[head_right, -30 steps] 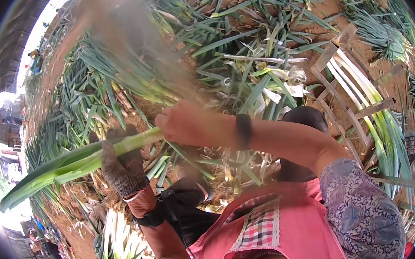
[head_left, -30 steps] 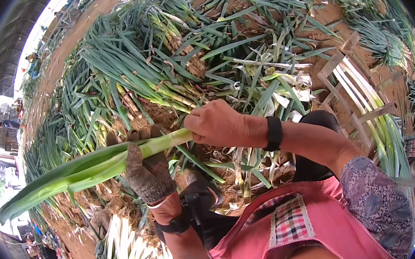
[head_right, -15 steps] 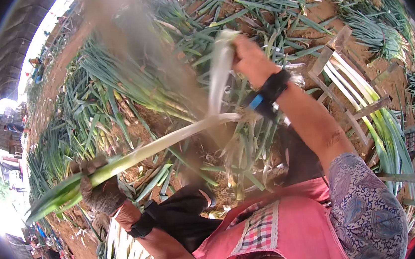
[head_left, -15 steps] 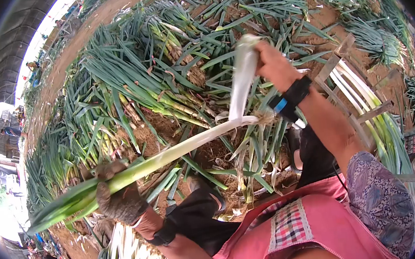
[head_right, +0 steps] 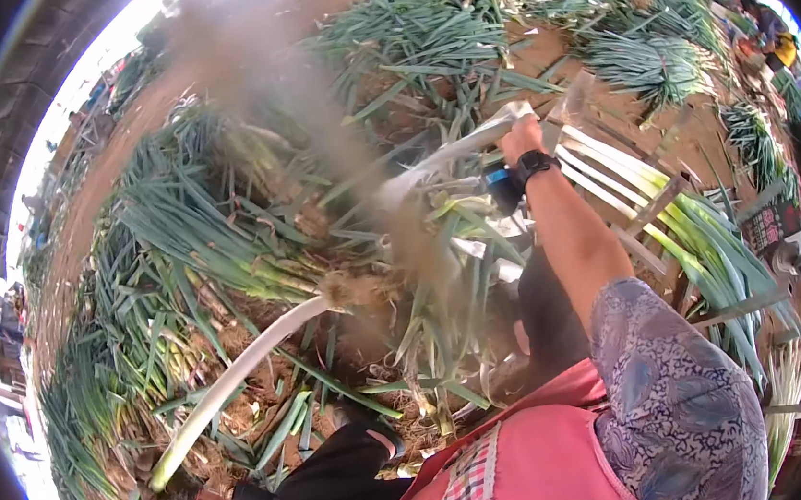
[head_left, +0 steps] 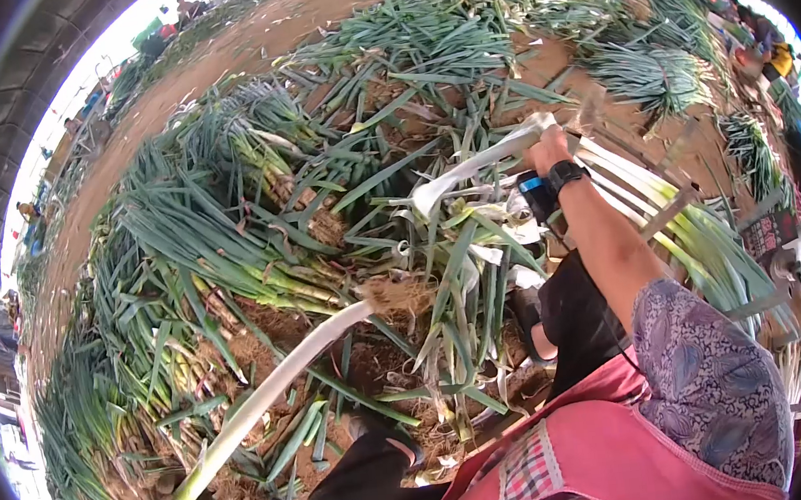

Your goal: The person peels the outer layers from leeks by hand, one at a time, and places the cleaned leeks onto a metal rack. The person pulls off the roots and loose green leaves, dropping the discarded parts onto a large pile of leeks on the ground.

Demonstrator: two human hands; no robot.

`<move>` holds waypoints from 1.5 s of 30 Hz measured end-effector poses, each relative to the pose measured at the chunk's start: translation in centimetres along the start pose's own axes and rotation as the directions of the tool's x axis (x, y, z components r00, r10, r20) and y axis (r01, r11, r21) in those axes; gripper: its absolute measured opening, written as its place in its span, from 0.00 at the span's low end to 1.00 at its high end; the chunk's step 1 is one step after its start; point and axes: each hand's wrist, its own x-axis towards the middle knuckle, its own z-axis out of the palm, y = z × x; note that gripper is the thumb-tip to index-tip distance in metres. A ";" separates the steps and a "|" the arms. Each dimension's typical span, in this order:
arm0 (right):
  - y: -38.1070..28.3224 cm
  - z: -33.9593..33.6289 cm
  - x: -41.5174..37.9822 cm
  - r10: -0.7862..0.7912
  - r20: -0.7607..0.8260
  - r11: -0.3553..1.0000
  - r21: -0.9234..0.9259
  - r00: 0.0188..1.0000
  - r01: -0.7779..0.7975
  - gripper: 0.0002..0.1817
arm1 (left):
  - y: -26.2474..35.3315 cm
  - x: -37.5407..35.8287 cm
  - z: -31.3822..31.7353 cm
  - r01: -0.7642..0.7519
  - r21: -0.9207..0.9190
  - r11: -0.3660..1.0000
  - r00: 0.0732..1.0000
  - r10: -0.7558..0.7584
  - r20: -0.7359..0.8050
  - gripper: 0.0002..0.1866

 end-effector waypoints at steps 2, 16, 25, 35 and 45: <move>0.0 1.0 0.8 0.067 0.107 0.937 0.334 0.992 -0.099 0.12 | 0.5 0.5 0.5 -0.028 -0.034 0.999 1.000 0.028 -0.009 0.03; -16.5 7.5 -14.6 -0.885 0.210 0.456 0.207 0.416 0.866 0.31 | -13.6 -6.9 8.0 0.175 0.456 0.872 0.829 -0.380 0.410 0.03; -14.0 9.4 -16.9 -0.834 0.356 0.474 0.068 0.422 0.878 0.48 | -17.4 -11.2 9.4 0.207 0.574 0.792 0.720 -0.520 0.459 0.04; -13.3 9.6 -16.4 -0.693 0.522 0.594 0.022 0.497 0.804 0.41 | -17.9 -11.6 9.5 0.193 0.603 0.774 0.697 -0.541 0.471 0.06; -13.3 7.9 -16.8 -0.646 0.756 0.743 0.592 0.105 0.310 0.31 | -14.9 -5.8 6.5 0.191 0.502 0.844 0.766 -0.448 0.461 0.07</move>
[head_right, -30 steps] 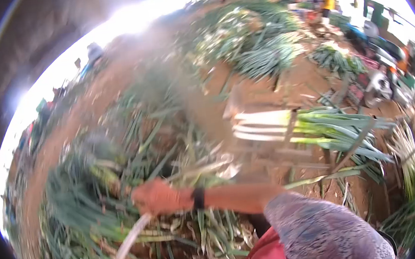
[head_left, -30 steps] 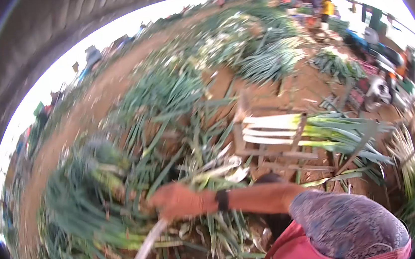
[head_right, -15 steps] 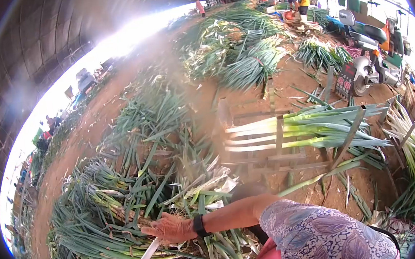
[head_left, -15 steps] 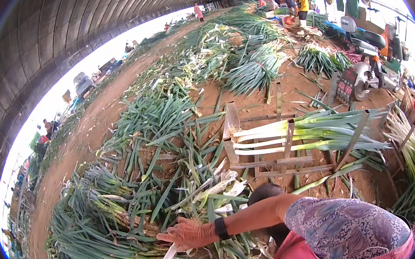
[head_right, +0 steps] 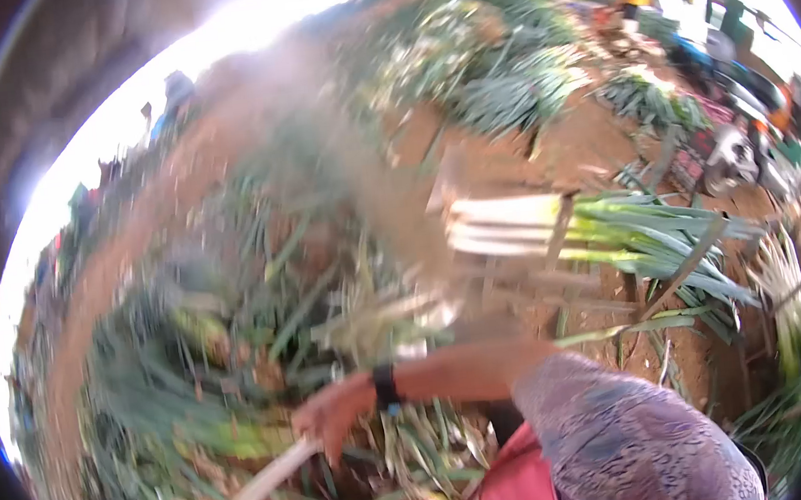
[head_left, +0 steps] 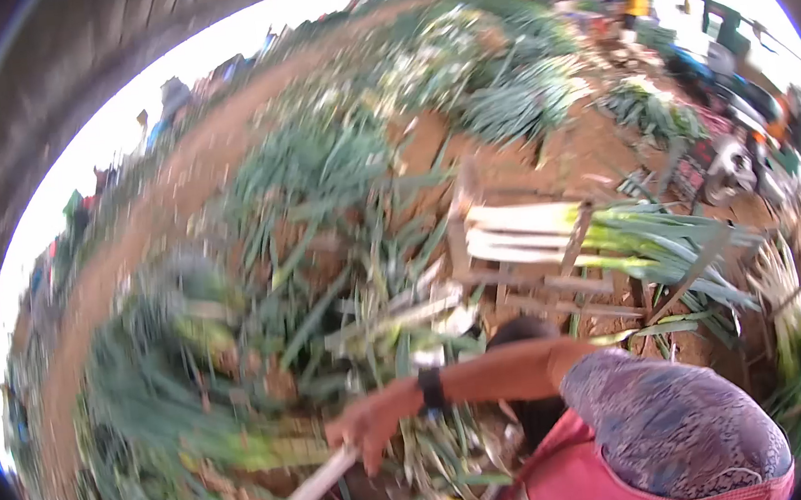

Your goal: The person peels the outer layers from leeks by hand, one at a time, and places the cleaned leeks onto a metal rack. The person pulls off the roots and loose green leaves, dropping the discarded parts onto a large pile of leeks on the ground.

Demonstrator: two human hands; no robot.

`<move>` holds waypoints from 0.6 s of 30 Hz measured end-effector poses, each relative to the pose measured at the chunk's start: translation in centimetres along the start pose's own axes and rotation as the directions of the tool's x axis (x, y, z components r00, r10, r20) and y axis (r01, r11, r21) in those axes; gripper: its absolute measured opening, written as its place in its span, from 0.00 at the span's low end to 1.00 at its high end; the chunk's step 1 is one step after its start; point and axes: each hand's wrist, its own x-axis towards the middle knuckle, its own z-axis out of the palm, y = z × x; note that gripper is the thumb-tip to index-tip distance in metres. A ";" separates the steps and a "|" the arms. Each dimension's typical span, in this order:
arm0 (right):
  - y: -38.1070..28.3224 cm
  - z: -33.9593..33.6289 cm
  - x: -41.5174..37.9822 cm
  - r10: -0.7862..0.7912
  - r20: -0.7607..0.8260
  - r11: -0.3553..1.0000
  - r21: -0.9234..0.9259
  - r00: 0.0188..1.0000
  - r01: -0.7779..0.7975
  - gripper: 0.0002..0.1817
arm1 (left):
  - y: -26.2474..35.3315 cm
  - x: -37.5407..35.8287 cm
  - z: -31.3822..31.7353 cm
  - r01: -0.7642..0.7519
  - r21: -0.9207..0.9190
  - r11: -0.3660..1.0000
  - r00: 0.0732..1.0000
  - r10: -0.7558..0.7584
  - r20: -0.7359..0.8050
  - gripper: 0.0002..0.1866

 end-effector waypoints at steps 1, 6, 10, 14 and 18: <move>0.2 0.2 -0.1 -0.053 0.043 0.997 0.058 0.998 0.051 0.32 | 1.0 -0.1 -2.1 -0.019 -0.017 1.000 0.999 0.019 -0.032 0.07; -1.1 -1.2 0.7 0.236 0.076 0.944 -0.254 0.969 -0.210 0.34 | 5.1 -0.8 -8.4 -0.080 -0.227 0.971 0.995 0.064 -0.073 0.08; -3.5 -1.7 0.6 0.223 -0.001 0.889 -0.410 0.975 -0.203 0.35 | 6.9 -1.7 -9.8 -0.107 -0.301 0.948 0.993 0.089 -0.074 0.09; -2.4 -1.7 0.5 -0.015 -0.081 0.836 -0.547 0.997 -0.032 0.35 | 7.6 -2.4 -10.4 -0.100 -0.337 0.936 0.995 0.087 -0.052 0.10; -3.3 -2.4 0.6 -0.054 -0.084 0.758 -0.652 0.995 -0.014 0.37 | 7.6 -3.2 -7.1 -0.195 -0.359 0.913 0.959 0.099 -0.267 0.11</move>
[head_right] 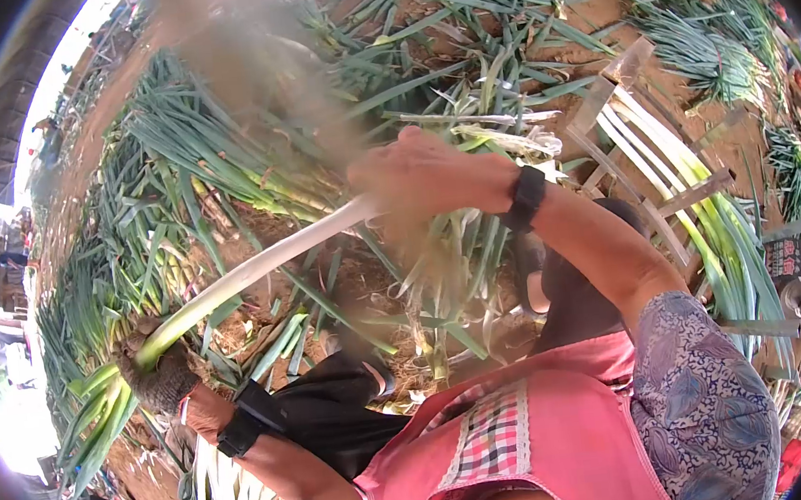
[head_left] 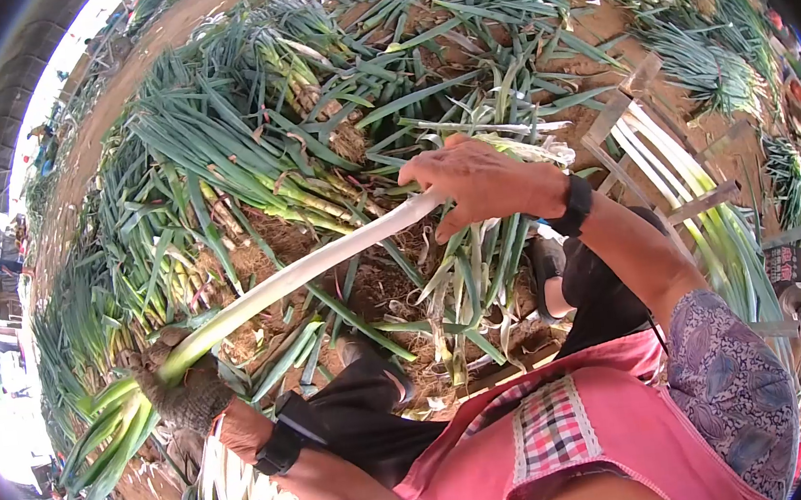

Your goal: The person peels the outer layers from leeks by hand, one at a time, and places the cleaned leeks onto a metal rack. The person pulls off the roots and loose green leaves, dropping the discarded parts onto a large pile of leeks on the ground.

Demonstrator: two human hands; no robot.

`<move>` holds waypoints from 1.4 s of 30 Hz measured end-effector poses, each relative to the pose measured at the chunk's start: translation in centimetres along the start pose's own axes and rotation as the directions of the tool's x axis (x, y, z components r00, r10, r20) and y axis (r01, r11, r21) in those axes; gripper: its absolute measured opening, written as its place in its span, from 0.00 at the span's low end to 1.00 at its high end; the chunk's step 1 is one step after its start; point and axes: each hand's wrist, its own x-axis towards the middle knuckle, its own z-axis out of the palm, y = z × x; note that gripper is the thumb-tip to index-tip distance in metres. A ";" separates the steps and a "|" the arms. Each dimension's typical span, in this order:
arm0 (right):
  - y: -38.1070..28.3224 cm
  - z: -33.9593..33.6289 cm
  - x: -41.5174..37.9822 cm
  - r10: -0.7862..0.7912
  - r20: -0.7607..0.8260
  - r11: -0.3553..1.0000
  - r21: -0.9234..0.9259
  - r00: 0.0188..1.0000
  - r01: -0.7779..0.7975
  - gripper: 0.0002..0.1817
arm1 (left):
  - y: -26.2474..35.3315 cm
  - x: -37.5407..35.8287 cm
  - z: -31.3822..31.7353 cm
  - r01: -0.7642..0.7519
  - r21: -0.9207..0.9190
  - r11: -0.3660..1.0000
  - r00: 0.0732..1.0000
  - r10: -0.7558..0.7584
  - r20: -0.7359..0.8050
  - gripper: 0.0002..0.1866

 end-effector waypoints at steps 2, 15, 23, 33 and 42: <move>0.4 -1.0 -0.1 0.048 -0.059 0.995 0.089 0.997 -0.043 0.37 | -0.4 -0.2 0.1 -0.037 0.022 0.999 0.999 0.037 0.004 0.10; 0.9 -3.3 -1.1 0.273 -0.482 0.762 0.636 0.833 0.118 0.26 | -1.3 -3.2 3.1 -0.023 -0.303 0.953 0.891 0.157 0.425 0.05; -2.3 1.0 0.2 0.128 -0.326 0.804 0.587 0.936 0.094 0.34 | -1.1 -3.1 2.6 -0.002 -0.365 0.931 0.800 0.220 0.559 0.09; -7.2 3.8 4.2 0.114 -0.588 0.283 0.792 0.801 0.541 0.36 | -1.8 -1.8 2.3 -0.168 -0.211 0.963 0.842 0.252 0.477 0.07; 2.2 -2.8 -0.2 0.560 -0.167 0.375 0.924 0.812 -0.068 0.41 | 1.0 -0.7 0.1 -0.350 -0.115 0.930 0.925 0.362 0.114 0.04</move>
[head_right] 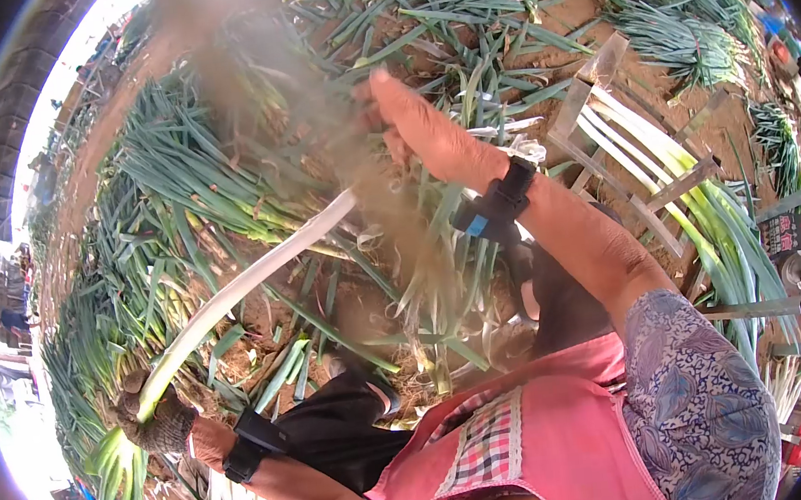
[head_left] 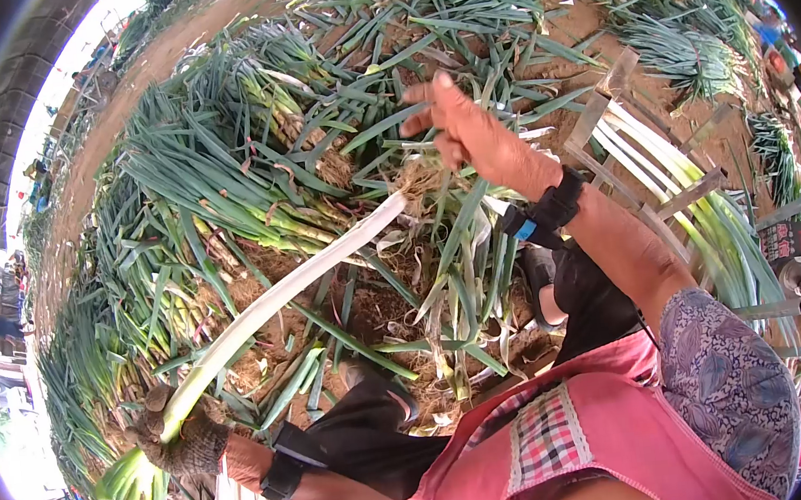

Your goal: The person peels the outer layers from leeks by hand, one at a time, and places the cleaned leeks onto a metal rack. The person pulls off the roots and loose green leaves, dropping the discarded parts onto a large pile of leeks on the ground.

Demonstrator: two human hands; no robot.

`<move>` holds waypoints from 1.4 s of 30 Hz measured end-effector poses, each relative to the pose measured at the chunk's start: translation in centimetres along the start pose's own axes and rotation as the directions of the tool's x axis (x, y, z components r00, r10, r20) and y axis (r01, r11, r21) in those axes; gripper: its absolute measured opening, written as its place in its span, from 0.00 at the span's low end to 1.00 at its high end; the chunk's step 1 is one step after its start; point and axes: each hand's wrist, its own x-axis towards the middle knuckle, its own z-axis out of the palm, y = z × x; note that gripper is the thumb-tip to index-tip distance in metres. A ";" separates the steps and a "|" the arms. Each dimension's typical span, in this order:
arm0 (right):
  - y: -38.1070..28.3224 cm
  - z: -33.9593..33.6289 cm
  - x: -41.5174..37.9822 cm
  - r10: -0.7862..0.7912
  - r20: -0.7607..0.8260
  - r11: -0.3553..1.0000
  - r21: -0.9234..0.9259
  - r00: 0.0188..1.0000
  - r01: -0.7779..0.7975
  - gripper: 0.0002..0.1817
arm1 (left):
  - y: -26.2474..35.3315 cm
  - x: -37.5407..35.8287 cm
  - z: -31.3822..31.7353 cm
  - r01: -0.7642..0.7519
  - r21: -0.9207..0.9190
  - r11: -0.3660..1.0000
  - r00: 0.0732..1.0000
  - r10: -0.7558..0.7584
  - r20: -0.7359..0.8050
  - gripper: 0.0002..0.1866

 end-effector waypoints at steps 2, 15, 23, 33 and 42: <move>2.6 -0.8 0.3 0.120 0.077 0.992 0.038 0.990 -0.123 0.42 | -1.3 -2.6 5.0 -0.147 0.270 0.952 0.919 0.232 -0.318 0.06; 3.7 -7.4 0.3 -0.174 -0.392 0.983 -0.020 0.903 0.181 0.23 | 2.4 -1.0 -3.1 0.090 0.141 0.986 0.882 -0.013 -0.471 0.08; 7.6 -7.2 1.3 0.172 0.171 0.309 -0.945 0.970 0.111 0.24 | 2.1 2.6 -4.4 0.021 0.071 0.997 0.957 0.000 -0.289 0.09; 4.5 3.4 -3.3 0.092 0.547 0.473 -0.759 0.832 0.446 0.18 | -0.3 1.6 -2.6 0.111 -0.025 0.993 0.975 -0.114 -0.191 0.12; 6.6 5.9 -3.1 -0.035 0.585 0.794 -0.476 0.810 0.378 0.16 | -4.3 -0.5 -1.1 0.207 0.094 0.974 0.975 -0.213 0.062 0.16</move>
